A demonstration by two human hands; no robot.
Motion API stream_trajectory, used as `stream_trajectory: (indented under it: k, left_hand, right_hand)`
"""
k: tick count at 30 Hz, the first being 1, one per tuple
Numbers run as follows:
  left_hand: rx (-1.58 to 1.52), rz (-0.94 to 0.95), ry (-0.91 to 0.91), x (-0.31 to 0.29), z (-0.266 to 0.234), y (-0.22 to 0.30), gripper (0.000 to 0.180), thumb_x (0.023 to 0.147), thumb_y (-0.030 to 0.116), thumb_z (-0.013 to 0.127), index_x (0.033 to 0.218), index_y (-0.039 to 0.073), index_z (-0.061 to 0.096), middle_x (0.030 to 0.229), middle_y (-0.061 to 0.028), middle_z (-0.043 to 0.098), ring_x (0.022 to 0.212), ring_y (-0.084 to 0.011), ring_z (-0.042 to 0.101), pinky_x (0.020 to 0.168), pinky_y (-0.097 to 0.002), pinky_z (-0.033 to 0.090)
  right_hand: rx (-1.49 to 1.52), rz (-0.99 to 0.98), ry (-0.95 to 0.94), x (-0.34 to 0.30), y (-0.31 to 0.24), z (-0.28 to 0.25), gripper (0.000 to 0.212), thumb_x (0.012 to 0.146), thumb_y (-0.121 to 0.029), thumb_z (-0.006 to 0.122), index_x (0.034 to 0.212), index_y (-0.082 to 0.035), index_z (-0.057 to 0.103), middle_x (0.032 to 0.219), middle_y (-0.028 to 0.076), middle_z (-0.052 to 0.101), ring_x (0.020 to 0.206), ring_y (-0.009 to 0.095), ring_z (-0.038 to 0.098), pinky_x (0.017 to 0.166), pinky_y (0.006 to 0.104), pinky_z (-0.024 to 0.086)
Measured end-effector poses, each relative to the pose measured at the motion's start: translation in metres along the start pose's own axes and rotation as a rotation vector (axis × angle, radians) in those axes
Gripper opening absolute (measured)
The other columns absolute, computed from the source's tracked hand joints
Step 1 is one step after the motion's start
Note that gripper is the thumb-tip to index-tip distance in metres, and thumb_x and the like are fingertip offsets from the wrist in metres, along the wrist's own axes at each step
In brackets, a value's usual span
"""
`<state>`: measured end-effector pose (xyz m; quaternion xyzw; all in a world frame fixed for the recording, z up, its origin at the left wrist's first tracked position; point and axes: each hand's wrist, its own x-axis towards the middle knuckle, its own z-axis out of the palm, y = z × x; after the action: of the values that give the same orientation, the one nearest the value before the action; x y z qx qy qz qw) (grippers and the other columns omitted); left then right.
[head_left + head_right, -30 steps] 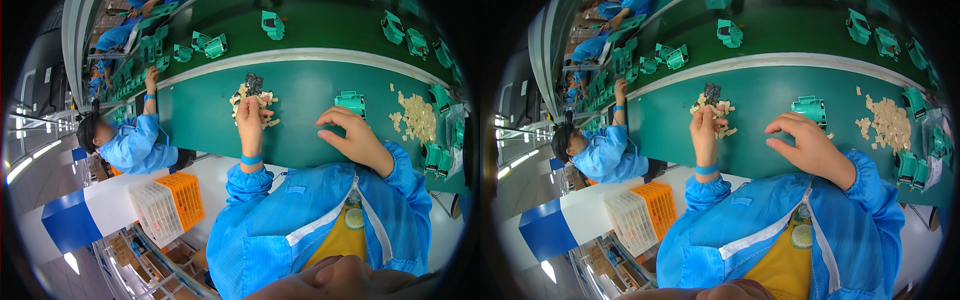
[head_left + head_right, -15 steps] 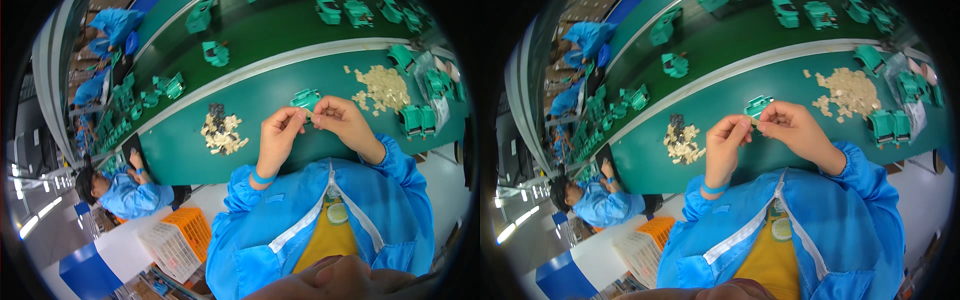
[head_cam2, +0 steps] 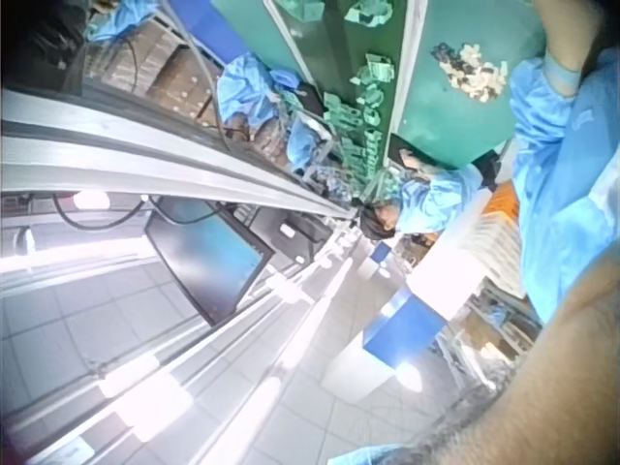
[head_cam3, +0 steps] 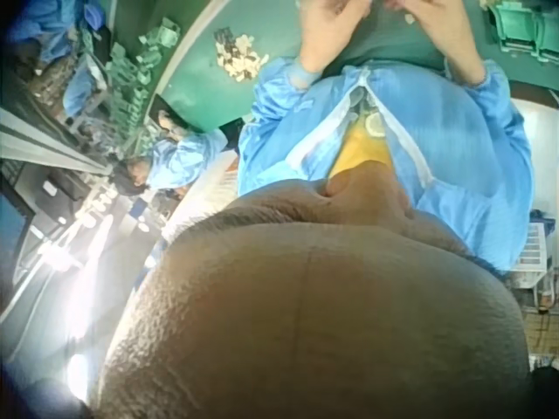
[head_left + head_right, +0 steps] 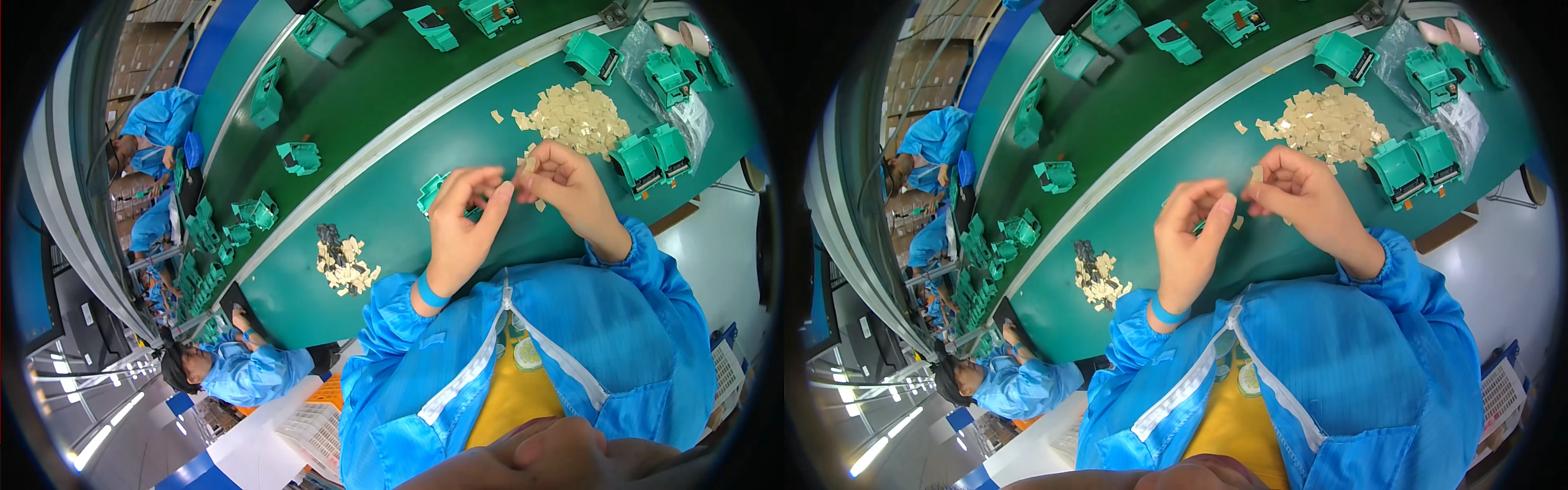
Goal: The person assembles small electronic components and metal parts into green plastic housings by hand on an assembly line.
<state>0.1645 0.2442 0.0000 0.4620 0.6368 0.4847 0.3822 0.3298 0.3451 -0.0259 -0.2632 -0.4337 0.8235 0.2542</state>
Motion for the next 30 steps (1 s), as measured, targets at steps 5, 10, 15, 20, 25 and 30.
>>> stream_trajectory:
  k: [5,10,15,20,25,30]
  left_hand:
    - [-0.082,-0.08,0.001,0.019,0.012,-0.003,0.027,0.094,0.001,0.07,0.121,0.0,0.065,0.101,-0.0063,0.066,0.091,-0.0117,0.065,0.077,-0.0242,0.054]
    - [0.329,0.225,0.18,0.03,0.025,-0.004,0.024,0.09,0.002,0.074,0.112,0.002,0.068,0.097,-0.0081,0.067,0.086,-0.0193,0.066,0.073,-0.0312,0.052]
    - [0.526,0.469,0.073,0.038,0.025,-0.004,0.013,0.085,0.003,0.076,0.097,0.003,0.072,0.091,-0.0086,0.068,0.081,-0.0255,0.064,0.07,-0.0356,0.049]
    - [0.699,0.563,0.012,0.045,0.025,0.005,0.011,0.081,0.004,0.077,0.092,0.005,0.073,0.09,-0.006,0.068,0.08,-0.0251,0.064,0.069,-0.0369,0.047]
    - [0.658,0.542,-0.002,0.051,0.031,0.001,0.012,0.078,0.003,0.076,0.089,0.005,0.072,0.085,-0.0063,0.068,0.08,-0.0254,0.065,0.071,-0.0377,0.047]
    - [0.527,0.463,0.016,0.053,0.04,0.0,0.01,0.079,0.004,0.076,0.088,0.005,0.072,0.083,-0.0065,0.067,0.08,-0.0259,0.065,0.072,-0.0389,0.048]
  right_hand:
    - [-0.15,-0.011,-0.047,0.001,0.004,-0.015,0.007,0.098,-0.009,0.067,0.101,-0.003,0.063,0.088,-0.001,0.066,0.076,0.006,0.062,0.066,0.0206,0.049]
    - [-0.098,0.021,0.052,0.002,0.001,-0.023,0.008,0.098,-0.009,0.067,0.102,-0.002,0.065,0.093,-0.002,0.066,0.08,0.003,0.06,0.069,0.02,0.048]
    - [-0.429,-0.171,0.118,-0.003,-0.004,-0.026,0.007,0.098,-0.005,0.064,0.102,0.0,0.064,0.095,0.003,0.064,0.082,0.01,0.06,0.069,0.026,0.047]
    - [-0.817,-0.385,0.104,-0.002,-0.015,-0.025,0.007,0.096,0.0,0.06,0.103,0.002,0.063,0.093,0.012,0.06,0.08,0.026,0.06,0.071,0.0349,0.048]
    - [-0.879,-0.423,0.079,-0.005,-0.018,-0.031,0.006,0.096,0.001,0.059,0.101,0.001,0.062,0.092,0.013,0.06,0.078,0.027,0.06,0.07,0.0352,0.048]
    - [-0.806,-0.284,0.171,-0.013,-0.026,-0.039,0.005,0.095,0.001,0.06,0.099,0.001,0.062,0.09,0.012,0.06,0.075,0.025,0.06,0.067,0.0343,0.047]
